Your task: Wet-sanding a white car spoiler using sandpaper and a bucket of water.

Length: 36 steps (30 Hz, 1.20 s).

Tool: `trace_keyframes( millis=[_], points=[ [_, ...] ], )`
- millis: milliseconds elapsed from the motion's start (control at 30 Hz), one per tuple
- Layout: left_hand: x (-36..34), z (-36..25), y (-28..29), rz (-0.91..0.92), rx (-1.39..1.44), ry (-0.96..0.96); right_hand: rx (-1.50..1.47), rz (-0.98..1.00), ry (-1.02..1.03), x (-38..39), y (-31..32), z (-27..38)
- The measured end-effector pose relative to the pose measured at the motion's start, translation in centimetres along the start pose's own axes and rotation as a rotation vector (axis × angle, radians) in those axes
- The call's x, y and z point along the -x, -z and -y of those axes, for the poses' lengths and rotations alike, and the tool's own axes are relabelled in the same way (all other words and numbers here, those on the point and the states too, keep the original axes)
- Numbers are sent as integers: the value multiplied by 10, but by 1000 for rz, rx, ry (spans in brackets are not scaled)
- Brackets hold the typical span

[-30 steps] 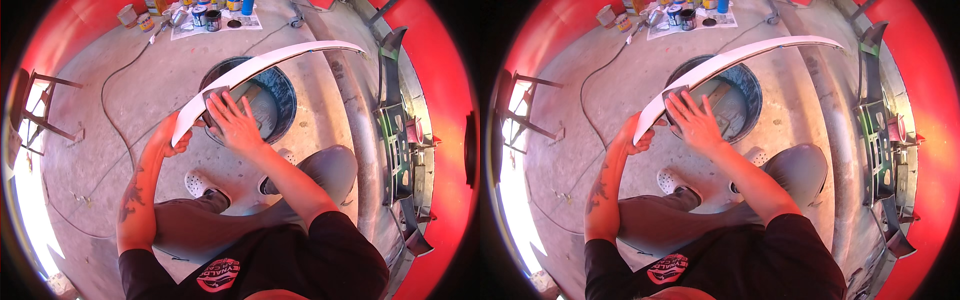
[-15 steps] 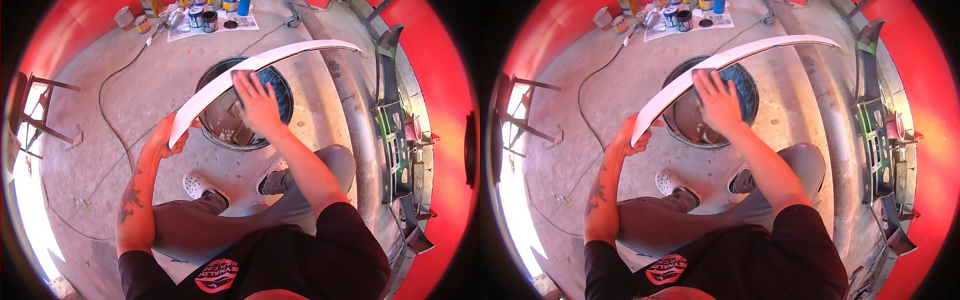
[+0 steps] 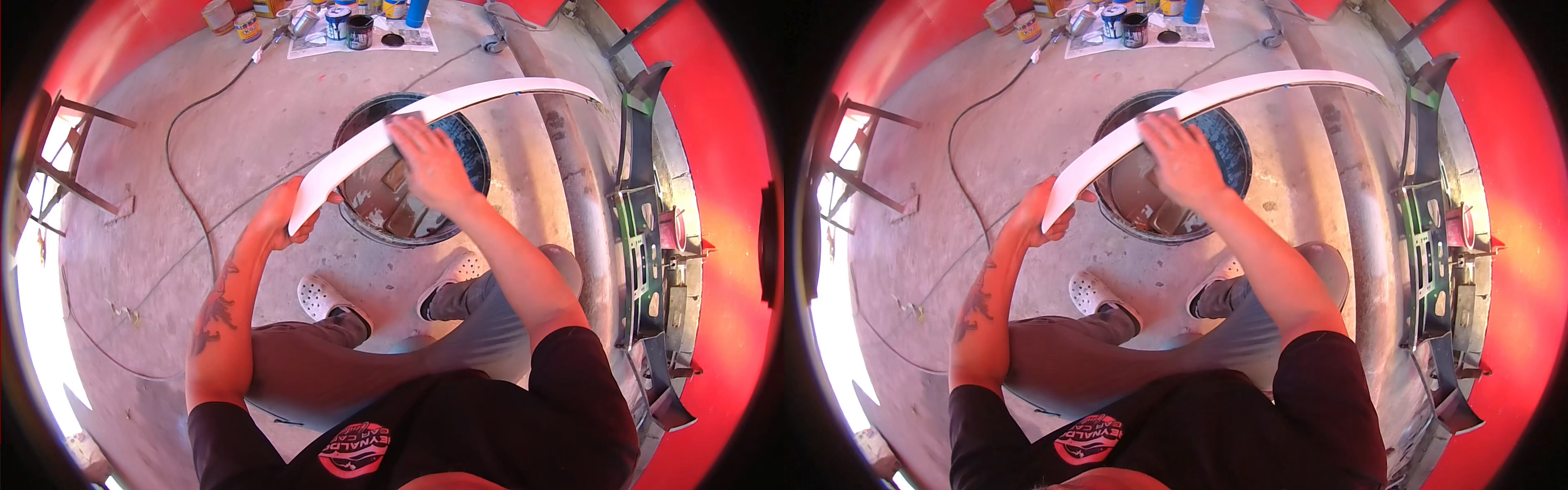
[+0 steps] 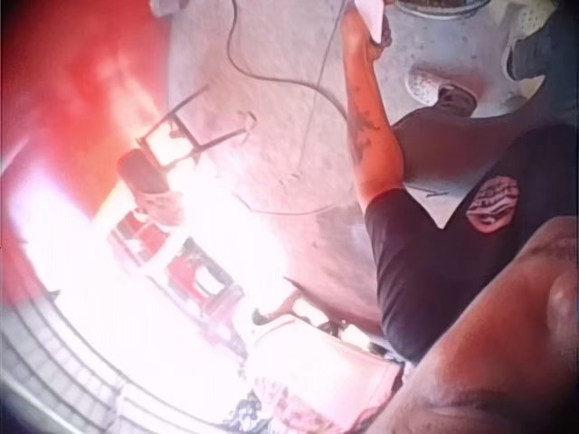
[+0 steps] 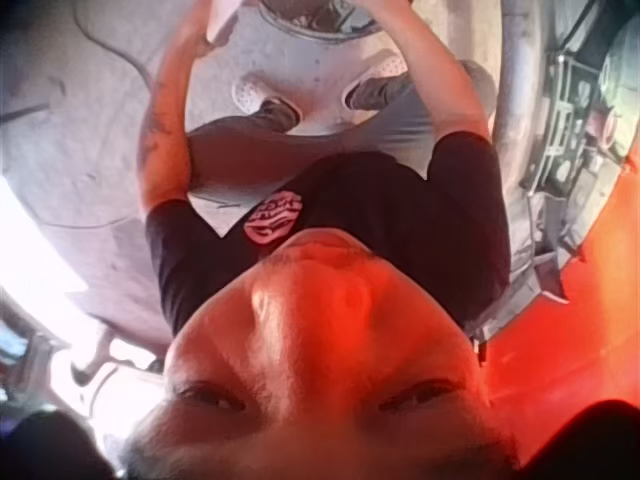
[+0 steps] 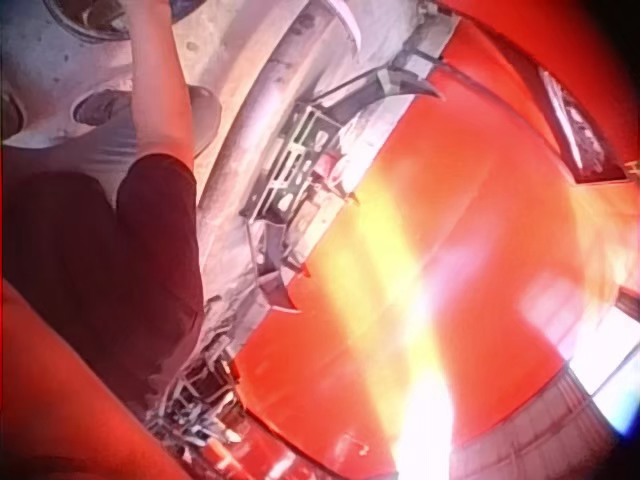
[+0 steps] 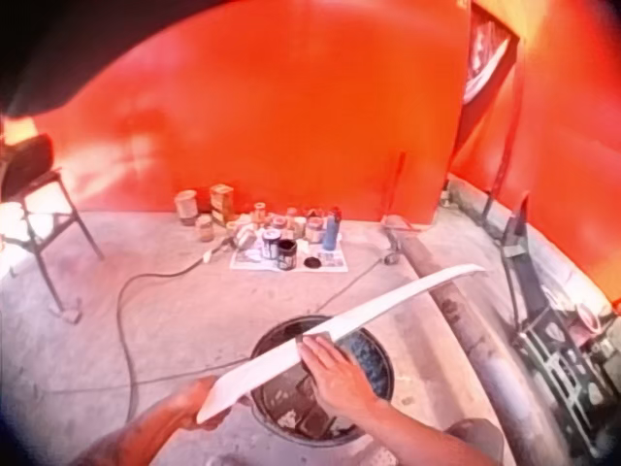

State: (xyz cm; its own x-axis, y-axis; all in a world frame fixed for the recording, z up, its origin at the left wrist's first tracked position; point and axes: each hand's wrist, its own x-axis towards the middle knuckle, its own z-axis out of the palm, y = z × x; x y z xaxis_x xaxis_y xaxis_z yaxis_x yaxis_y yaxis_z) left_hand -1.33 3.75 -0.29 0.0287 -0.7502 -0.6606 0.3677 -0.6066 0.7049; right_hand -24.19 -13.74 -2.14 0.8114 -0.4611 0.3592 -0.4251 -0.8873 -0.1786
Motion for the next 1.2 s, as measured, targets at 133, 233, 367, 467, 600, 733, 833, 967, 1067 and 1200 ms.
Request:
trace_keyframes(
  millis=[133,233,367,467,600,733,833,967,1067,1200],
  points=[
    [-5,-7,-8,16,-29,7,152,-28,-208,-9,7,-79],
    [-3,-2,-6,-17,23,21,54,0,-138,-9,8,-32],
    [-2,4,-2,-57,1,31,-16,-1,97,2,6,8],
    [-4,4,-2,7,-13,-57,108,7,-35,-7,14,-45],
    [-12,2,-3,21,-10,-34,144,7,-119,-16,9,-58],
    [-6,6,2,-20,-11,23,-20,14,83,-6,4,11],
    [-3,6,6,30,-2,-31,11,0,42,-11,11,-13],
    [-8,0,-2,11,-21,-35,144,-46,-150,-21,13,-47],
    [-11,3,2,48,6,-6,47,-55,-14,-14,-1,13],
    [-11,12,-2,-80,38,-58,-156,-29,220,3,-6,94]
  ],
)
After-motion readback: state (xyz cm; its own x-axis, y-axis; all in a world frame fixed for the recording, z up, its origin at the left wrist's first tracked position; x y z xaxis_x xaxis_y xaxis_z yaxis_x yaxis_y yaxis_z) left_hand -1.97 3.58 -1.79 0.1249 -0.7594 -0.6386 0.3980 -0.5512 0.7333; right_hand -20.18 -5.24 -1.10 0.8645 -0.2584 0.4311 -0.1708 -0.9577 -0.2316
